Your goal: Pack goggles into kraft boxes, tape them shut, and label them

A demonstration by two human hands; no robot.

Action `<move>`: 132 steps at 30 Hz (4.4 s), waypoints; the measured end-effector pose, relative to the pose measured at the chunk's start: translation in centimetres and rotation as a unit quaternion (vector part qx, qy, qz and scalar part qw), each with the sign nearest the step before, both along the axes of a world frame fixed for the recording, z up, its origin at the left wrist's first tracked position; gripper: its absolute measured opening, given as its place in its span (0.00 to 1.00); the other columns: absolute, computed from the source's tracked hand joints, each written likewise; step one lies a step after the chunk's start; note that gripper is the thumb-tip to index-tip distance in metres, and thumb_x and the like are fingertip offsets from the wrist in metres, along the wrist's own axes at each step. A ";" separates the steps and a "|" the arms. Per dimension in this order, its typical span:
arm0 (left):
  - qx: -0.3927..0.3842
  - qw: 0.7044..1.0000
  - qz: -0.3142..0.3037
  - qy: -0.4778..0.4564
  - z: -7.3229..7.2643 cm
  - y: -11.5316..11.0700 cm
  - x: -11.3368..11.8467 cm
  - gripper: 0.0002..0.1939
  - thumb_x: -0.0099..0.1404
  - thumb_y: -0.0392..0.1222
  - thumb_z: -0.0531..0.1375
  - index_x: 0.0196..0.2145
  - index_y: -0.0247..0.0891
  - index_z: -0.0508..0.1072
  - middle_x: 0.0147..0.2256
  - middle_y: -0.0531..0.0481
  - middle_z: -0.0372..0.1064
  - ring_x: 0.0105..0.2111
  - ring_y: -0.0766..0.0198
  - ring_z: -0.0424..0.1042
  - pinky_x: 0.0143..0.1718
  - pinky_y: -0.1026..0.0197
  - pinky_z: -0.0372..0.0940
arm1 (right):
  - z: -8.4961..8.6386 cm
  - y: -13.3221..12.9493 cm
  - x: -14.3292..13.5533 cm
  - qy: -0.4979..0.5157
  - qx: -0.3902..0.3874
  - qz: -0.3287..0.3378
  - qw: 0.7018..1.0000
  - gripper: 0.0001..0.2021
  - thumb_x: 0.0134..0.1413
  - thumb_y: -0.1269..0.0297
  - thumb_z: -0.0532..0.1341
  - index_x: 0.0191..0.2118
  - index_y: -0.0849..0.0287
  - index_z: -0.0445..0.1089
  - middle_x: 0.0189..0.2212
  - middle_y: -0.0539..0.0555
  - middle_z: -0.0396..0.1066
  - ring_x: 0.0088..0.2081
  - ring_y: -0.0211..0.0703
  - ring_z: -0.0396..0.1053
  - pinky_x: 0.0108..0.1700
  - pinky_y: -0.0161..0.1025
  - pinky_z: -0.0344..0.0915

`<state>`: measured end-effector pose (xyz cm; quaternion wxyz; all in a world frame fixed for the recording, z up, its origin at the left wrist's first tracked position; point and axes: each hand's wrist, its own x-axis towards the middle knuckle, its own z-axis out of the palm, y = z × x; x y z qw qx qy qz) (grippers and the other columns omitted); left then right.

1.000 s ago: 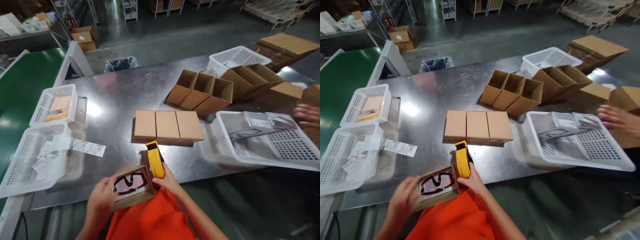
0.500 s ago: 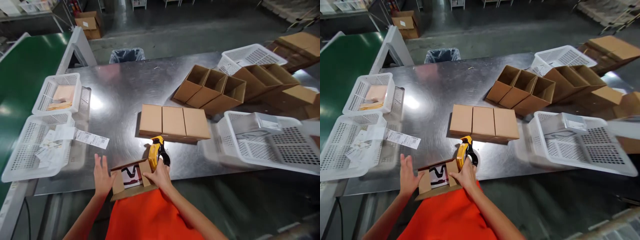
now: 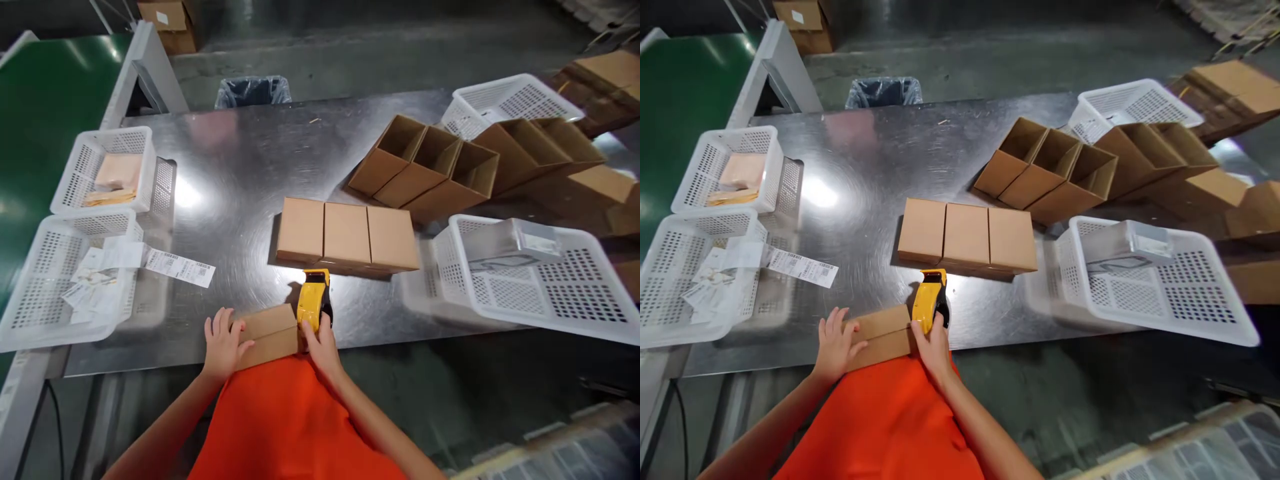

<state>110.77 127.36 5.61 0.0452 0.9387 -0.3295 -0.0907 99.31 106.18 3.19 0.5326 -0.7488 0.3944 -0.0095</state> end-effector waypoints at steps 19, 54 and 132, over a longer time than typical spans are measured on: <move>-0.380 0.709 0.431 0.410 -1.3 2.1 -0.5 0.40 0.58 0.44 0.63 0.65 0.39 0.53 0.56 0.46 0.67 0.53 0.55 0.69 0.53 0.57 0.67 | 5.4 -1.5 -0.8 -0.085 0.097 0.017 0.992 0.22 0.49 0.40 0.56 0.29 0.57 0.66 0.23 0.51 0.66 0.25 0.42 0.63 0.26 0.37 0.62; -0.349 0.730 0.472 0.350 -6.0 7.2 2.7 0.18 0.52 0.56 0.55 0.19 0.38 0.67 0.16 0.55 0.61 0.17 0.67 0.60 0.21 0.64 0.56 | 10.1 0.8 8.3 0.119 0.080 0.442 0.885 0.24 0.55 0.42 0.53 0.23 0.58 0.60 0.21 0.47 0.56 0.25 0.37 0.55 0.24 0.33 0.50; -0.167 0.942 -0.289 -0.030 8.7 -5.6 0.0 0.46 0.49 0.49 0.60 0.62 0.36 0.47 0.51 0.32 0.64 0.53 0.40 0.64 0.59 0.35 0.48 | 8.3 -11.5 2.0 0.260 -0.243 0.279 0.892 0.21 0.58 0.50 0.55 0.38 0.63 0.77 0.37 0.67 0.76 0.40 0.56 0.73 0.40 0.44 0.60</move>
